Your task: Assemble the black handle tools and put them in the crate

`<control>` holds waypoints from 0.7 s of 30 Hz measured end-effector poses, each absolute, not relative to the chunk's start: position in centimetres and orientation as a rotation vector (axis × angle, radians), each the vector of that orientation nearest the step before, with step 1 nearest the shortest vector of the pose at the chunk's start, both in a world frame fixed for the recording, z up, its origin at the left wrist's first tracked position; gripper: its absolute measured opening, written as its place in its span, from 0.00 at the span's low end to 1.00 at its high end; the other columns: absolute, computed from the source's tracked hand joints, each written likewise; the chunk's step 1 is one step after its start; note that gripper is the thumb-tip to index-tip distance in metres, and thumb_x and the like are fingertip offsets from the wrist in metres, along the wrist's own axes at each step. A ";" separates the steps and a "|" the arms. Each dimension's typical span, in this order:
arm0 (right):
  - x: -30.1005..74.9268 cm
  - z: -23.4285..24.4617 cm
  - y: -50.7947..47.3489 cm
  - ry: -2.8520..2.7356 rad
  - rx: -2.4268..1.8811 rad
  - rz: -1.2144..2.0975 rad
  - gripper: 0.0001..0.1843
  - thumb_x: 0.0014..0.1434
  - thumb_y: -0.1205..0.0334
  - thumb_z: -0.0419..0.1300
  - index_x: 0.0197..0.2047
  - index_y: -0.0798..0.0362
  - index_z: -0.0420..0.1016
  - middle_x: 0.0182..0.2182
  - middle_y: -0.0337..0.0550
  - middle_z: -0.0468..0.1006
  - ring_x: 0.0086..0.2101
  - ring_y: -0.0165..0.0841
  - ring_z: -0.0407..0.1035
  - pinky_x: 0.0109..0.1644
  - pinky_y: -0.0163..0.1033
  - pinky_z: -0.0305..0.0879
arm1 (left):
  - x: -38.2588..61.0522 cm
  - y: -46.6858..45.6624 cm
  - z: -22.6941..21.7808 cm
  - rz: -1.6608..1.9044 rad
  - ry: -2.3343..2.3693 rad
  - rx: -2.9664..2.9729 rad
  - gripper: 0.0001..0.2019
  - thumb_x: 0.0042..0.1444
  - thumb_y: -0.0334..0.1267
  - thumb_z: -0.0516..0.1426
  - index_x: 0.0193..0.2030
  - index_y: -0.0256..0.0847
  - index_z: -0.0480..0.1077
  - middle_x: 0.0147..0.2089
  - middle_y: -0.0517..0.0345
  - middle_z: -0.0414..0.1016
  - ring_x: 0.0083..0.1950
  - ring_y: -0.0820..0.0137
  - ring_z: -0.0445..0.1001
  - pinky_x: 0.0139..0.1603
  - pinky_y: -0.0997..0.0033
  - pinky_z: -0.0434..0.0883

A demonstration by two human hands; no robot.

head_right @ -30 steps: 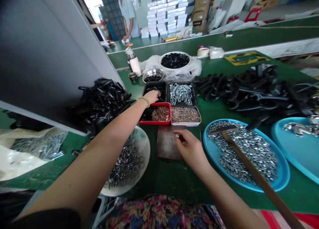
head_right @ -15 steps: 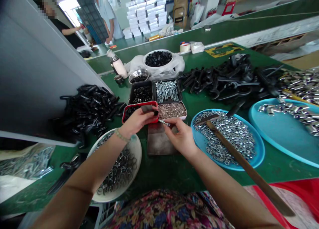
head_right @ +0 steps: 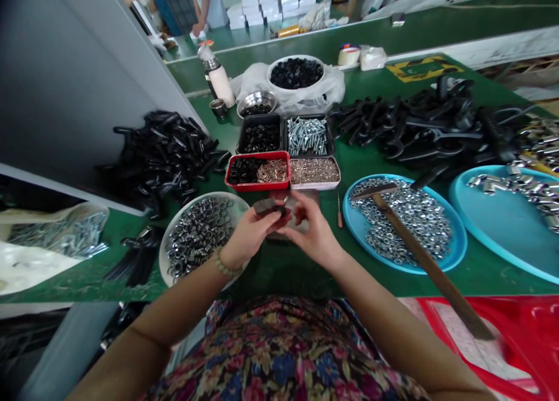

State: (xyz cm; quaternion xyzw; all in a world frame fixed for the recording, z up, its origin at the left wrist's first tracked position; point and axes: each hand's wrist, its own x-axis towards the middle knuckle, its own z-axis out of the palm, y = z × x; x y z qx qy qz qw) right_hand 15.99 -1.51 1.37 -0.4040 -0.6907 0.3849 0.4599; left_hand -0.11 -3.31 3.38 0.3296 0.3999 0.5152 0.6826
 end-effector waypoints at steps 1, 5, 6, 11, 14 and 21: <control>16.0 1.1 -1.8 -1.566 -0.988 1.144 0.22 0.56 0.49 0.62 0.52 0.48 0.69 0.35 0.42 0.73 0.34 0.33 0.69 0.39 0.41 0.69 | -0.4 -4.0 3.3 1.114 0.897 0.680 0.16 0.50 0.39 0.65 0.45 0.38 0.75 0.39 0.54 0.80 0.42 0.67 0.79 0.54 0.58 0.72; 15.6 0.3 -2.5 -1.208 -1.024 1.723 0.19 0.55 0.43 0.61 0.33 0.51 0.69 0.23 0.36 0.69 0.22 0.27 0.63 0.26 0.33 0.63 | -0.5 -6.5 3.5 0.957 0.809 0.468 0.15 0.48 0.36 0.66 0.43 0.36 0.75 0.38 0.52 0.80 0.38 0.68 0.79 0.50 0.63 0.74; 15.4 0.0 -2.6 -1.201 -1.065 1.750 0.21 0.54 0.42 0.61 0.29 0.52 0.68 0.20 0.35 0.67 0.19 0.26 0.61 0.23 0.32 0.60 | -0.4 -6.9 3.5 0.950 0.799 0.424 0.14 0.48 0.35 0.65 0.43 0.35 0.75 0.38 0.52 0.80 0.38 0.69 0.79 0.49 0.64 0.74; 15.0 -0.4 -3.4 -1.560 -1.378 1.217 0.23 0.57 0.39 0.56 0.34 0.53 0.70 0.17 0.35 0.66 0.18 0.30 0.62 0.22 0.34 0.58 | 0.2 -7.6 2.4 0.970 0.931 0.376 0.10 0.53 0.32 0.60 0.42 0.35 0.72 0.37 0.53 0.79 0.38 0.71 0.79 0.47 0.68 0.73; 14.8 0.0 -4.6 -1.892 -1.363 0.924 0.21 0.58 0.46 0.58 0.48 0.52 0.70 0.25 0.40 0.75 0.26 0.36 0.72 0.29 0.37 0.65 | -0.9 -7.4 1.7 0.996 1.114 0.766 0.13 0.53 0.33 0.60 0.46 0.38 0.69 0.40 0.54 0.79 0.39 0.70 0.78 0.46 0.67 0.73; 13.9 -0.1 -5.1 -1.578 -1.102 1.386 0.10 0.63 0.56 0.53 0.44 0.51 0.68 0.30 0.39 0.78 0.27 0.31 0.75 0.35 0.36 0.72 | -10.8 -2.1 1.6 0.596 1.990 1.942 0.09 0.59 0.35 0.54 0.42 0.35 0.72 0.50 0.43 0.72 0.54 0.55 0.69 0.59 0.53 0.64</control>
